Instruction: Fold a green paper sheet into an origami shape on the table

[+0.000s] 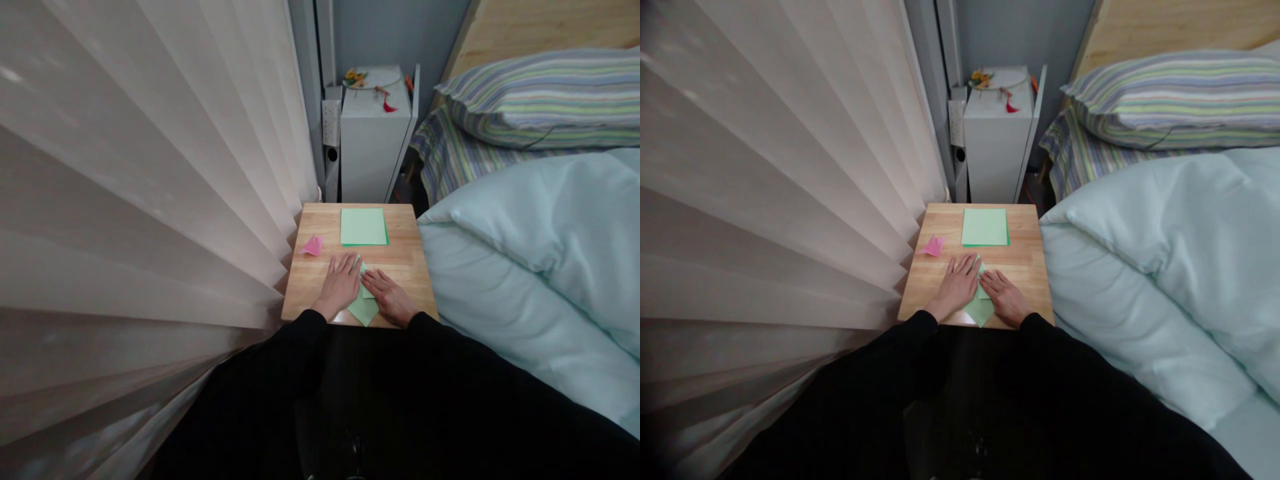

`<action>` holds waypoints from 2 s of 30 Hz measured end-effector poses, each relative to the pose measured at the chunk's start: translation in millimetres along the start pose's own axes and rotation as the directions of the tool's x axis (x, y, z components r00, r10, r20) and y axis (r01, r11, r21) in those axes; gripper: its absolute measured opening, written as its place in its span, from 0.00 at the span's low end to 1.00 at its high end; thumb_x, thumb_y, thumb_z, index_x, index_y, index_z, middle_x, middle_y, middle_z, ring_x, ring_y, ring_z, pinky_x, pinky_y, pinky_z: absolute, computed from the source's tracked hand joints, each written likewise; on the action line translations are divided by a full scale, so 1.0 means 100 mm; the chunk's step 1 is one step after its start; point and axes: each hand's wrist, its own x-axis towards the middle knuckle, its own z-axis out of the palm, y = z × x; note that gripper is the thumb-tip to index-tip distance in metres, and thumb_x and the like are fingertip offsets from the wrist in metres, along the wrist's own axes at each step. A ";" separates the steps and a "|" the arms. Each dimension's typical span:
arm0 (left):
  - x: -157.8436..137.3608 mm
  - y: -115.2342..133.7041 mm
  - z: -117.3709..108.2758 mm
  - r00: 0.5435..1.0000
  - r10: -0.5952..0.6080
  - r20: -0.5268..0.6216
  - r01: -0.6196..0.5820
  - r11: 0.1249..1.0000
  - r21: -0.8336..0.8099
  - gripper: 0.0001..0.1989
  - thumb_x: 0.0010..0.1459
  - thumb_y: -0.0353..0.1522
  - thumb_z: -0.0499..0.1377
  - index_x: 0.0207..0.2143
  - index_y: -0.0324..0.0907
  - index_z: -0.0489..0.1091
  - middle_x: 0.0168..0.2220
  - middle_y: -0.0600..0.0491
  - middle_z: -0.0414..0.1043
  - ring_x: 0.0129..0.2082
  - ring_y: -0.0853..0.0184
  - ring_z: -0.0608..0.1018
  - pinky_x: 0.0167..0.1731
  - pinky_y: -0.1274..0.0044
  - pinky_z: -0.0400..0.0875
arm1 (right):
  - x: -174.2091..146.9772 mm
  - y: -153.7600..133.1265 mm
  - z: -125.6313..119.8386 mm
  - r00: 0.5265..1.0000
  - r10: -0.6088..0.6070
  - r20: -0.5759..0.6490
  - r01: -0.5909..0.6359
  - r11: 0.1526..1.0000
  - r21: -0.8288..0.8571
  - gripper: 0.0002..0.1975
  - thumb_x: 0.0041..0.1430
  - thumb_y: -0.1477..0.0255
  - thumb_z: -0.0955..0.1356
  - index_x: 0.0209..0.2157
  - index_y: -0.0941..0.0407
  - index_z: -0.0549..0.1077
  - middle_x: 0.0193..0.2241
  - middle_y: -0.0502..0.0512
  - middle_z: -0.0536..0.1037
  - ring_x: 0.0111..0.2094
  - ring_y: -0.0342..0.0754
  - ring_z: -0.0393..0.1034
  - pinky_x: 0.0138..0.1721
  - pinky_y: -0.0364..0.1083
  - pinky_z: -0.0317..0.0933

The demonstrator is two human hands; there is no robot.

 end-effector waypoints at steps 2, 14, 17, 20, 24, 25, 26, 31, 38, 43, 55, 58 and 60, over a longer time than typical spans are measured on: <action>0.01 0.01 0.01 1.000 -0.004 0.003 0.004 1.000 0.006 0.28 0.69 0.34 0.44 0.70 0.39 0.55 0.73 0.45 0.52 0.73 0.58 0.53 0.71 0.55 0.45 | 0.00 0.01 0.00 1.000 -0.003 -0.001 0.003 1.000 0.014 0.39 0.54 0.86 0.60 0.69 0.61 0.59 0.65 0.67 0.67 0.69 0.58 0.57 0.68 0.68 0.53; 0.05 0.03 0.06 0.999 -0.031 0.010 0.032 0.999 -0.009 0.31 0.68 0.34 0.46 0.71 0.35 0.51 0.73 0.41 0.50 0.73 0.56 0.52 0.70 0.53 0.43 | 0.00 -0.01 -0.01 1.000 0.003 -0.013 -0.003 0.999 0.039 0.38 0.53 0.87 0.59 0.67 0.62 0.63 0.65 0.67 0.67 0.69 0.57 0.56 0.68 0.67 0.54; 0.05 0.04 0.06 0.999 -0.034 0.008 0.034 0.999 -0.012 0.30 0.68 0.35 0.47 0.70 0.36 0.52 0.73 0.42 0.50 0.73 0.56 0.51 0.70 0.52 0.43 | 0.01 -0.01 -0.01 1.000 0.005 -0.010 -0.004 0.999 0.034 0.38 0.53 0.87 0.59 0.67 0.62 0.63 0.64 0.67 0.68 0.69 0.57 0.56 0.68 0.66 0.54; 0.05 0.04 0.07 0.999 -0.035 0.003 0.035 0.999 -0.015 0.30 0.68 0.34 0.47 0.70 0.35 0.53 0.73 0.41 0.50 0.74 0.55 0.51 0.70 0.52 0.44 | 0.01 -0.01 -0.01 1.000 0.000 -0.009 0.000 0.999 0.034 0.38 0.53 0.87 0.59 0.67 0.62 0.63 0.64 0.67 0.68 0.69 0.58 0.56 0.68 0.66 0.54; 0.05 0.05 0.07 0.999 -0.039 0.006 0.039 0.999 -0.011 0.30 0.68 0.34 0.47 0.70 0.34 0.53 0.73 0.41 0.49 0.74 0.55 0.51 0.70 0.52 0.43 | 0.00 0.01 0.00 1.000 -0.011 -0.002 0.011 0.999 0.042 0.38 0.54 0.87 0.60 0.67 0.62 0.63 0.64 0.68 0.68 0.69 0.57 0.55 0.68 0.66 0.54; 0.05 0.05 0.06 0.999 -0.040 0.009 0.040 0.999 -0.009 0.30 0.68 0.35 0.47 0.70 0.34 0.53 0.73 0.41 0.49 0.74 0.55 0.51 0.70 0.52 0.43 | -0.01 0.01 0.00 1.000 -0.014 0.001 0.014 0.999 0.045 0.38 0.54 0.87 0.60 0.67 0.63 0.63 0.64 0.68 0.68 0.69 0.58 0.55 0.68 0.66 0.54; 0.05 0.05 0.06 0.999 -0.040 0.012 0.040 0.999 -0.008 0.30 0.68 0.35 0.47 0.70 0.34 0.52 0.73 0.41 0.49 0.74 0.55 0.51 0.70 0.52 0.43 | -0.01 0.02 0.00 1.000 -0.017 0.002 0.016 0.999 0.047 0.38 0.53 0.87 0.60 0.67 0.63 0.62 0.65 0.68 0.68 0.69 0.58 0.55 0.68 0.66 0.54; 0.05 0.05 0.05 0.999 -0.038 0.014 0.038 0.999 -0.014 0.30 0.69 0.34 0.46 0.70 0.33 0.53 0.73 0.40 0.49 0.73 0.55 0.51 0.70 0.52 0.45 | -0.01 0.02 0.01 1.000 -0.023 0.004 0.023 0.999 0.036 0.38 0.53 0.87 0.60 0.67 0.63 0.63 0.64 0.68 0.68 0.69 0.58 0.56 0.68 0.66 0.54; 0.11 0.06 -0.03 0.999 -0.045 0.003 0.045 0.999 -0.005 0.28 0.67 0.32 0.48 0.68 0.34 0.58 0.71 0.40 0.54 0.70 0.53 0.57 0.67 0.53 0.52 | 0.00 0.01 0.02 1.000 -0.027 0.014 0.028 1.000 -0.008 0.33 0.56 0.86 0.59 0.64 0.65 0.67 0.64 0.68 0.69 0.68 0.58 0.58 0.68 0.65 0.54; 0.14 0.04 -0.09 0.997 -0.057 -0.051 0.056 0.998 -0.019 0.28 0.65 0.32 0.52 0.66 0.34 0.60 0.69 0.40 0.60 0.67 0.52 0.61 0.63 0.56 0.57 | 0.00 -0.01 0.01 0.999 -0.029 0.016 0.029 0.999 -0.025 0.33 0.56 0.86 0.59 0.64 0.66 0.67 0.64 0.69 0.69 0.68 0.58 0.59 0.68 0.64 0.54; 0.12 -0.14 0.06 0.989 -0.017 -0.145 -0.003 0.991 -0.137 0.24 0.68 0.32 0.51 0.65 0.38 0.63 0.67 0.44 0.63 0.68 0.55 0.62 0.65 0.59 0.56 | -0.01 -0.04 0.00 0.998 0.041 -0.038 -0.041 0.999 -0.003 0.37 0.55 0.85 0.60 0.68 0.65 0.60 0.66 0.70 0.65 0.70 0.59 0.54 0.69 0.67 0.52; 0.11 -0.19 0.07 0.989 0.009 -0.145 -0.035 0.983 -0.178 0.21 0.69 0.32 0.52 0.62 0.41 0.67 0.65 0.44 0.66 0.67 0.56 0.64 0.65 0.60 0.57 | -0.01 -0.02 0.01 0.999 0.036 -0.023 -0.035 0.999 0.013 0.40 0.52 0.86 0.60 0.68 0.64 0.60 0.66 0.69 0.65 0.70 0.58 0.54 0.69 0.67 0.52; 0.09 -0.22 0.08 0.989 0.030 -0.144 -0.057 0.980 -0.191 0.19 0.70 0.33 0.52 0.60 0.43 0.69 0.64 0.46 0.68 0.66 0.57 0.65 0.66 0.59 0.57 | -0.01 -0.01 0.02 0.999 0.032 -0.015 -0.032 0.999 0.018 0.40 0.51 0.86 0.59 0.68 0.65 0.60 0.66 0.69 0.65 0.70 0.57 0.54 0.69 0.67 0.51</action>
